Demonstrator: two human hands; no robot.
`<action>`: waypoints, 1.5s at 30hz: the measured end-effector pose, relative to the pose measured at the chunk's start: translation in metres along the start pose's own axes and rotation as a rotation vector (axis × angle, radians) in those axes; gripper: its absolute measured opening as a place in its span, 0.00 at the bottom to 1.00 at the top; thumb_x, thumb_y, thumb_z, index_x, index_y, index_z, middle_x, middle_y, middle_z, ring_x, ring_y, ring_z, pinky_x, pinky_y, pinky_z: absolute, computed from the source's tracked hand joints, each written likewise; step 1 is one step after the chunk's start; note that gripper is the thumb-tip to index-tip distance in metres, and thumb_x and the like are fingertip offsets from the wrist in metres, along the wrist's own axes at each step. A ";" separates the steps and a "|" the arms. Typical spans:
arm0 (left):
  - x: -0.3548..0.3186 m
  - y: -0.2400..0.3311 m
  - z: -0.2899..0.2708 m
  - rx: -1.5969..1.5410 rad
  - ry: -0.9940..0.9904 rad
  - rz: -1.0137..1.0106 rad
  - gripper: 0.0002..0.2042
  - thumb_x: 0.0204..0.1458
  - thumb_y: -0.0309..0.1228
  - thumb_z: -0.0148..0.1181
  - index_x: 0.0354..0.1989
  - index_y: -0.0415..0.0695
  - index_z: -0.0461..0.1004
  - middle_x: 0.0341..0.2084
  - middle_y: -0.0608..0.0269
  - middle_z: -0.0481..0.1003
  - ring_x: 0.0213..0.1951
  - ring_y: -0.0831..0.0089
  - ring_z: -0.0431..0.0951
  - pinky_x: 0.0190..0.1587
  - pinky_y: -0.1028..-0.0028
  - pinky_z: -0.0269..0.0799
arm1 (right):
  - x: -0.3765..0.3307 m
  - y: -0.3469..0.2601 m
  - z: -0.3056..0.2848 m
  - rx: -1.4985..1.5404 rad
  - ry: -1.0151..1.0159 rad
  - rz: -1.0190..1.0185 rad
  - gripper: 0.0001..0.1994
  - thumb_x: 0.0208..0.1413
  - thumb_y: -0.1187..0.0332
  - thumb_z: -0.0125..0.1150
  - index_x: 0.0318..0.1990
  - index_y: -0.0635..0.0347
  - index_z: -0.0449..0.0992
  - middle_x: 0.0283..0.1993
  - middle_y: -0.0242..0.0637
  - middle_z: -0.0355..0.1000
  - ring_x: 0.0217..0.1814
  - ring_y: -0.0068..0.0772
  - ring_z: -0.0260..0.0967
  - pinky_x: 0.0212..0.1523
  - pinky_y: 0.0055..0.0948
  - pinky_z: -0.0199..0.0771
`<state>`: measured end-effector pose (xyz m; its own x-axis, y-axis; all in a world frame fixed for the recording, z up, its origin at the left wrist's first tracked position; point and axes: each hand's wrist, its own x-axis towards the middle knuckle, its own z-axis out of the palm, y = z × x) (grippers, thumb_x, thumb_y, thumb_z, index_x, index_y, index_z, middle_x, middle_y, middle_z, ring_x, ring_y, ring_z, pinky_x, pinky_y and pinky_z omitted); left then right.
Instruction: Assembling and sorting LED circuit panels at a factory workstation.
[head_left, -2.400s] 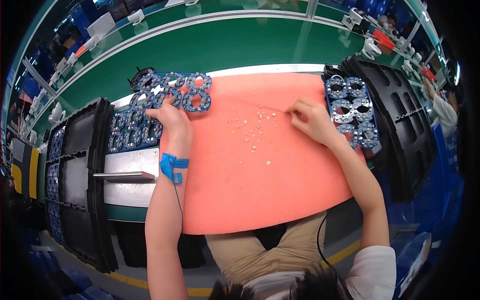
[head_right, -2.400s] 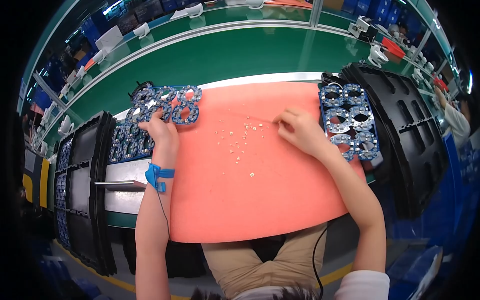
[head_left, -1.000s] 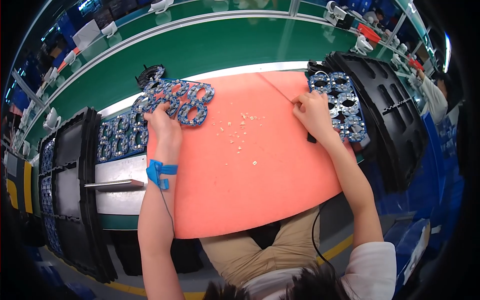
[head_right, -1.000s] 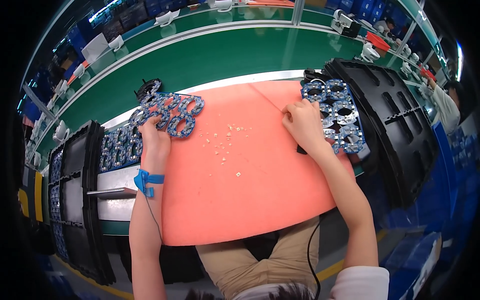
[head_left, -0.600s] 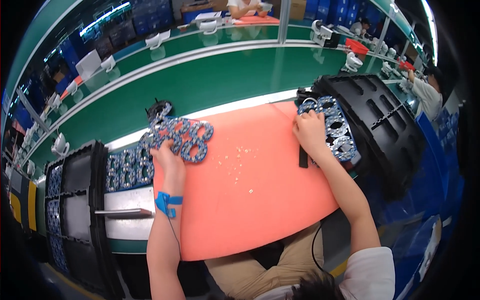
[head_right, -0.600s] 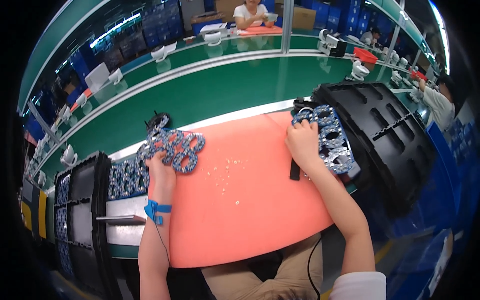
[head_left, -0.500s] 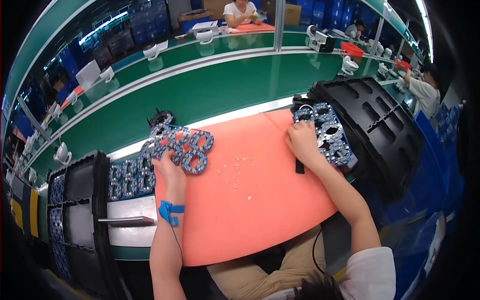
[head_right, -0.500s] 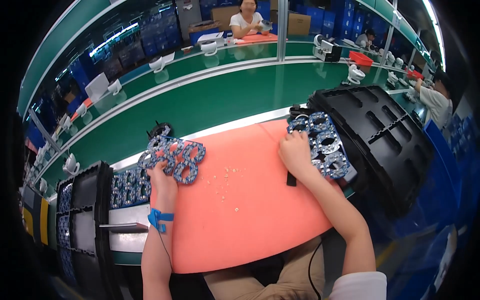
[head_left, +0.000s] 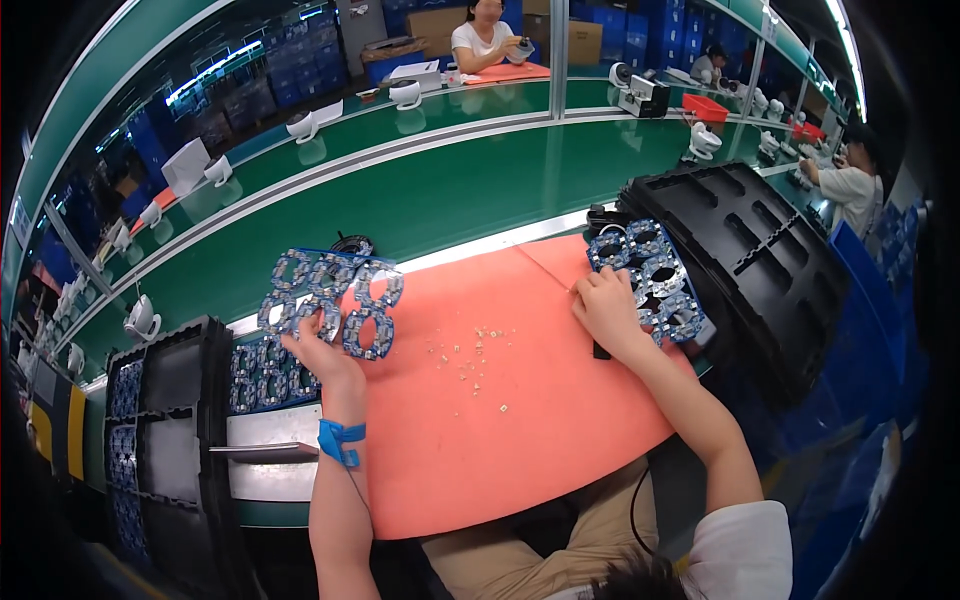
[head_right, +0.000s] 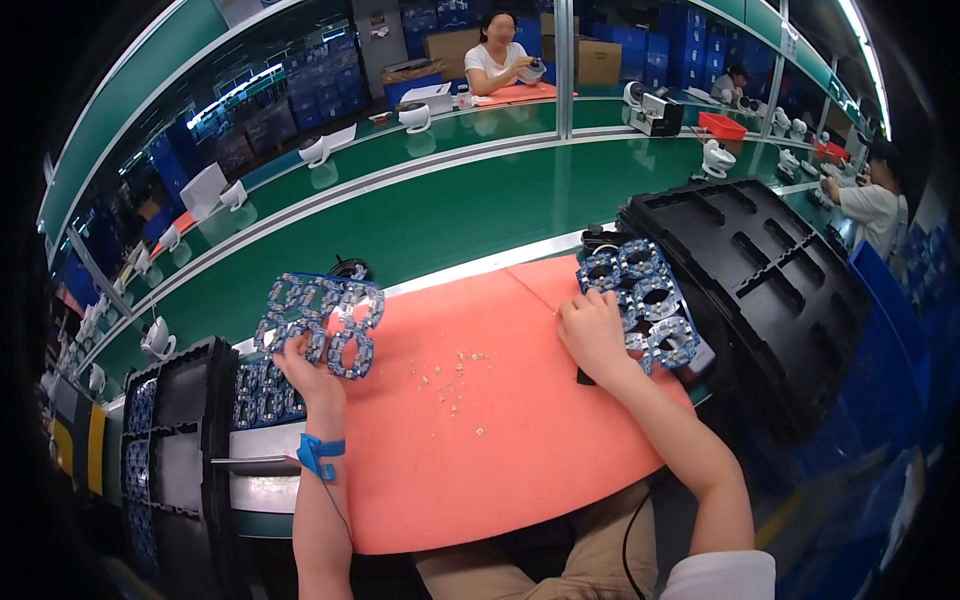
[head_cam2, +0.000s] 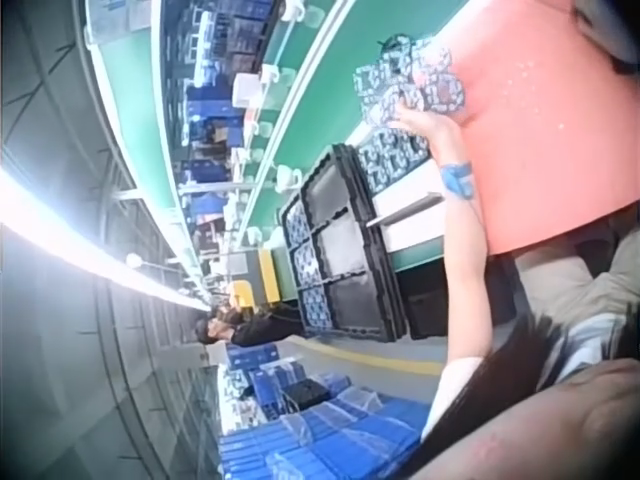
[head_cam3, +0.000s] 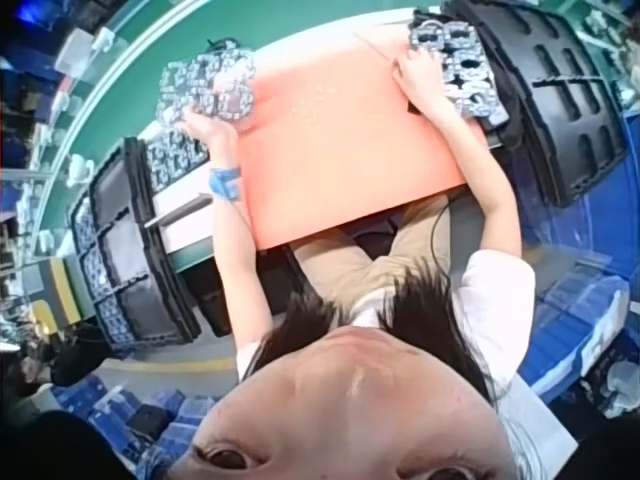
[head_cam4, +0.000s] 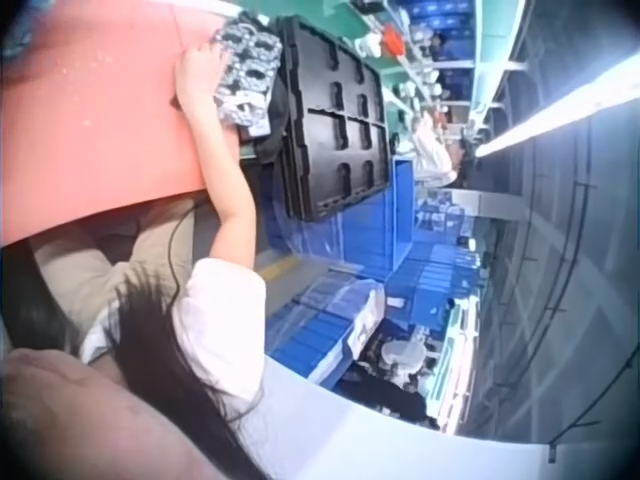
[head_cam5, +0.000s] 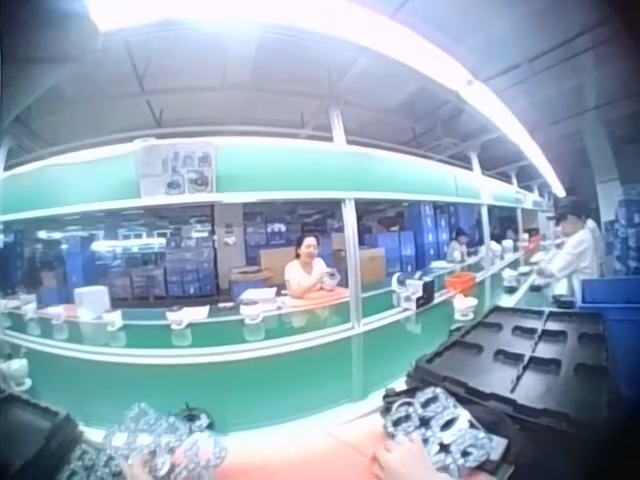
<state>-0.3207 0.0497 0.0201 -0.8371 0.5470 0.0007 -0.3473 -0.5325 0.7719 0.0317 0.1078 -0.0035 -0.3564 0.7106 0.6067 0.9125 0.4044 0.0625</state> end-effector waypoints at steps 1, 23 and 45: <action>0.000 0.002 0.001 -0.037 0.010 0.011 0.15 0.49 0.27 0.49 0.44 0.45 0.53 0.37 0.60 0.65 0.40 0.67 0.72 0.43 0.63 0.77 | -0.004 -0.005 -0.001 0.082 -0.002 -0.043 0.03 0.42 0.70 0.60 0.26 0.57 0.77 0.28 0.34 0.72 0.37 0.35 0.66 0.43 0.36 0.60; 0.008 0.006 -0.001 -0.083 0.009 0.131 0.19 0.50 0.25 0.50 0.47 0.42 0.48 0.43 0.54 0.60 0.44 0.64 0.67 0.46 0.62 0.78 | 0.013 -0.040 0.003 0.753 -0.212 -0.273 0.05 0.45 0.73 0.58 0.31 0.61 0.74 0.27 0.36 0.68 0.32 0.37 0.67 0.38 0.35 0.65; -0.003 -0.001 -0.003 -0.110 0.015 0.045 0.21 0.49 0.19 0.48 0.48 0.46 0.49 0.46 0.55 0.64 0.45 0.64 0.71 0.47 0.61 0.75 | 0.040 -0.062 0.033 0.868 -0.228 -0.354 0.06 0.52 0.70 0.55 0.36 0.57 0.77 0.34 0.38 0.69 0.41 0.40 0.67 0.44 0.38 0.69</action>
<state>-0.3192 0.0470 0.0172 -0.8589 0.5116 0.0231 -0.3533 -0.6246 0.6965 -0.0456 0.1301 -0.0088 -0.6968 0.5232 0.4908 0.3105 0.8367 -0.4511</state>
